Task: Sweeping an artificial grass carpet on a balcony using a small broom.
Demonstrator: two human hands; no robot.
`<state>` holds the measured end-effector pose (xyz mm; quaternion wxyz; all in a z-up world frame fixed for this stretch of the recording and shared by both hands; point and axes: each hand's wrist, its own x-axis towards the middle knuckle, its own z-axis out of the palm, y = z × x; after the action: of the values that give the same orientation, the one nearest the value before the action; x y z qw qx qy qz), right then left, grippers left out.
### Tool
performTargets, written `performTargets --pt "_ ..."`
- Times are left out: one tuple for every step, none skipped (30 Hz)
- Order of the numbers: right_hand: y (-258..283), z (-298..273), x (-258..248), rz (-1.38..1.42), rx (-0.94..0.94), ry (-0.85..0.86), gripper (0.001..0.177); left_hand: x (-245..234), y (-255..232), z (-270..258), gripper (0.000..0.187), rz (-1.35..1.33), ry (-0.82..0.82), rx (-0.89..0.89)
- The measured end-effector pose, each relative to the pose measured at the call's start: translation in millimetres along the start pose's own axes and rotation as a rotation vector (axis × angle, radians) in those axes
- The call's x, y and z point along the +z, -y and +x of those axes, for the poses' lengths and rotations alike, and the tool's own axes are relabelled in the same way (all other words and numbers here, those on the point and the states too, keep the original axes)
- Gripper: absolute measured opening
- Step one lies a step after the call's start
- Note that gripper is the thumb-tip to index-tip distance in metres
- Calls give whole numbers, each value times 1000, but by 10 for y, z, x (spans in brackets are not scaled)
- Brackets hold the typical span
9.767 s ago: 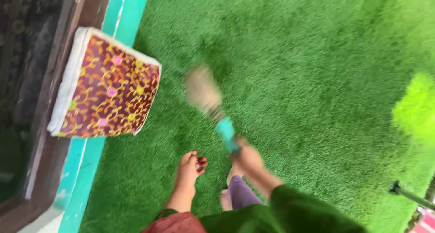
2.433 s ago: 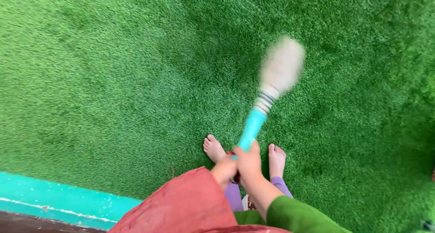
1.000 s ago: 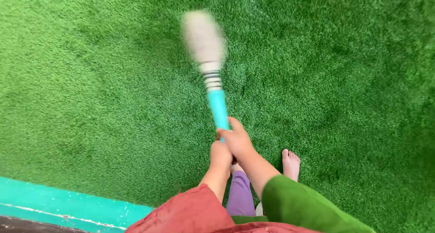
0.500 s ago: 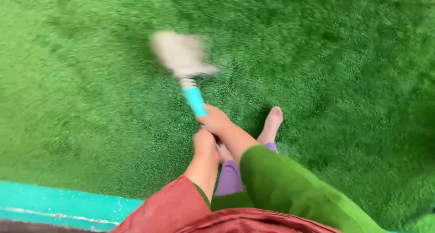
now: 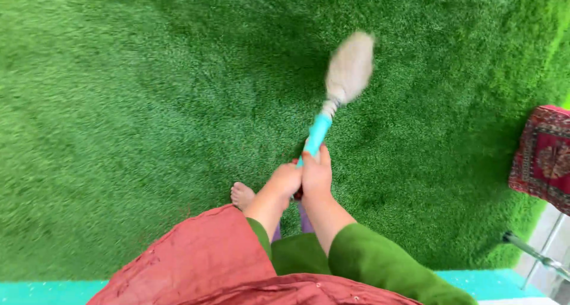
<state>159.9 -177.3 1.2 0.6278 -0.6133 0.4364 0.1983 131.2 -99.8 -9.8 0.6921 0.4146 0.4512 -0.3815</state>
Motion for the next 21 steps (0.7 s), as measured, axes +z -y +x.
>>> performTargets --pt "-3 5 14 3 5 -1 60 -18 111 90 25 3 -3 -4" --pt "-8 5 28 -179 -73 -2 62 -39 224 175 24 -26 -52 -48" --pt "-41 -29 64 -358 -143 6 64 -104 354 227 24 -56 -111 -95" --pt "-214 77 152 -353 -130 14 64 -187 512 250 24 -52 -125 -102" --pt "-377 216 286 -524 -80 209 54 -292 625 309 20 -336 -192 -70" --pt "-534 348 423 -694 -35 407 45 -396 734 362 19 -619 -254 -31" --pt "-472 300 652 -683 -36 417 45 -471 636 337 19 -614 -264 -23" --pt "-398 242 876 -706 9 637 54 -539 534 302 22 -835 -339 62" --pt "-310 167 1075 -727 55 855 63 -584 440 246 26 -1056 -409 148" --pt "-250 101 1124 -719 54 863 63 -577 360 129 26 -1051 -416 155" --pt "-159 54 1209 -767 -35 903 63 -578 234 33 25 -1046 -467 225" --pt "-61 -4 1296 -814 -125 941 64 -579 104 -75 26 -1041 -517 295" --pt "-28 -23 1185 -811 -139 946 64 -469 -68 -274 26 -1041 -514 310" --pt "5 -43 1079 -687 -171 859 62 -360 -237 -477 26 -820 -608 235" --pt "52 -36 955 -568 -202 770 60 -223 -405 -665 28 -602 -691 158" --pt "24 17 694 -570 -216 773 60 -174 -125 -438 28 -608 -686 170" --pt "-6 97 440 -723 -415 559 56 -125 144 -176 30 -563 -487 221" --pt "-46 191 190 -859 -611 331 52 -80 410 106 33 -513 -289 269" --pt "105 155 40 -866 -621 327 52 117 213 -20 33 -519 -279 274" --pt "247 126 -110 -610 -390 184 50 309 22 -140 31 -312 -180 218" --pt "382 69 -306 -356 -154 43 49 525 -130 -289 30 -108 -79 155"
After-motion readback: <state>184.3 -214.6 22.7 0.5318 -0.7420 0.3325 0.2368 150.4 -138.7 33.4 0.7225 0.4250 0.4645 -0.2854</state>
